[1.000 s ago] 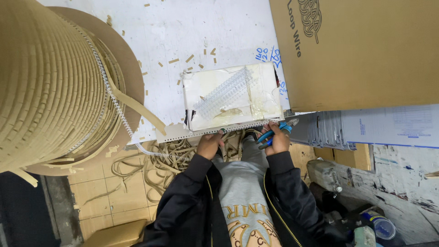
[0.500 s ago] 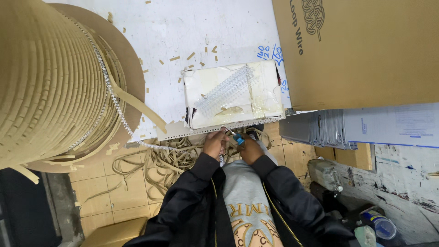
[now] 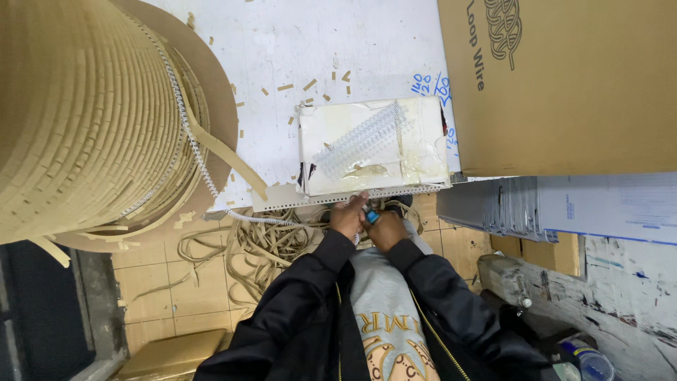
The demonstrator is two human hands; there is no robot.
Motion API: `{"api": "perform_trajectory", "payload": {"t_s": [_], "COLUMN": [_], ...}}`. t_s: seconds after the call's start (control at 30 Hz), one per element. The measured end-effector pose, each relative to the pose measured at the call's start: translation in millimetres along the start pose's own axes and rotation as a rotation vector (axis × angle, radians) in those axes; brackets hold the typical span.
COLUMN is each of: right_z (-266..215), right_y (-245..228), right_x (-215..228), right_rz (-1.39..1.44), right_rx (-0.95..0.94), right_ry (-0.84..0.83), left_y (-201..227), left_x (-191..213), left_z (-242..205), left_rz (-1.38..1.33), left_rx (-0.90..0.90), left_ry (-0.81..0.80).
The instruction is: The person sits on the floor and uses blue-handled pliers to cut a long, white, spiral wire into small segments. The cut pieces fall onto the floor, and the person repeatedly pulls more wire from a large spool to continue cutting.
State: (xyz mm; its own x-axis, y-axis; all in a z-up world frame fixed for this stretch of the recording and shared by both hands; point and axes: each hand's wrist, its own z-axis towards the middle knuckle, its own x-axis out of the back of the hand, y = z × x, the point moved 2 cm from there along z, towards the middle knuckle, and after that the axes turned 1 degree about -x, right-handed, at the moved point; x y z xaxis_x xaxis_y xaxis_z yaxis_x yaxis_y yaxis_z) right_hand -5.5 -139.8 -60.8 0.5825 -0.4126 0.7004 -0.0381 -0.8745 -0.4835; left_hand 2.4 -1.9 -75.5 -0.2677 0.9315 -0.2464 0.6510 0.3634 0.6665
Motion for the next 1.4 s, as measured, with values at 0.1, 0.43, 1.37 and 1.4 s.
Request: {"api": "perform_trajectory", "payload": {"t_s": [0.1,0.43,1.37,1.4], "right_z": [-7.7,-2.4,-32.6,-29.2], "right_y": [34.1,66.5,-100.8,-102.0], "right_x": [-20.3,27.0,196.1,199.0], "right_rz": [0.276,1.884,1.616,1.588], "right_rx": [-0.088,-0.521,-0.130,-0.098], "right_ry": [0.056,0.593,0.364,0.333], "left_y": [14.7,0.9,153.5,155.4], "left_x": [-7.9,-3.4,-27.3,-27.7], "left_z": [-10.2,2.7,-123.3,-125.6], "left_rz": [-0.176,-0.323,-0.246,-0.244], "left_rx": [0.065,0.177,-0.461,-0.460], "left_ry": [-0.020,-0.127,0.138,0.133]}}
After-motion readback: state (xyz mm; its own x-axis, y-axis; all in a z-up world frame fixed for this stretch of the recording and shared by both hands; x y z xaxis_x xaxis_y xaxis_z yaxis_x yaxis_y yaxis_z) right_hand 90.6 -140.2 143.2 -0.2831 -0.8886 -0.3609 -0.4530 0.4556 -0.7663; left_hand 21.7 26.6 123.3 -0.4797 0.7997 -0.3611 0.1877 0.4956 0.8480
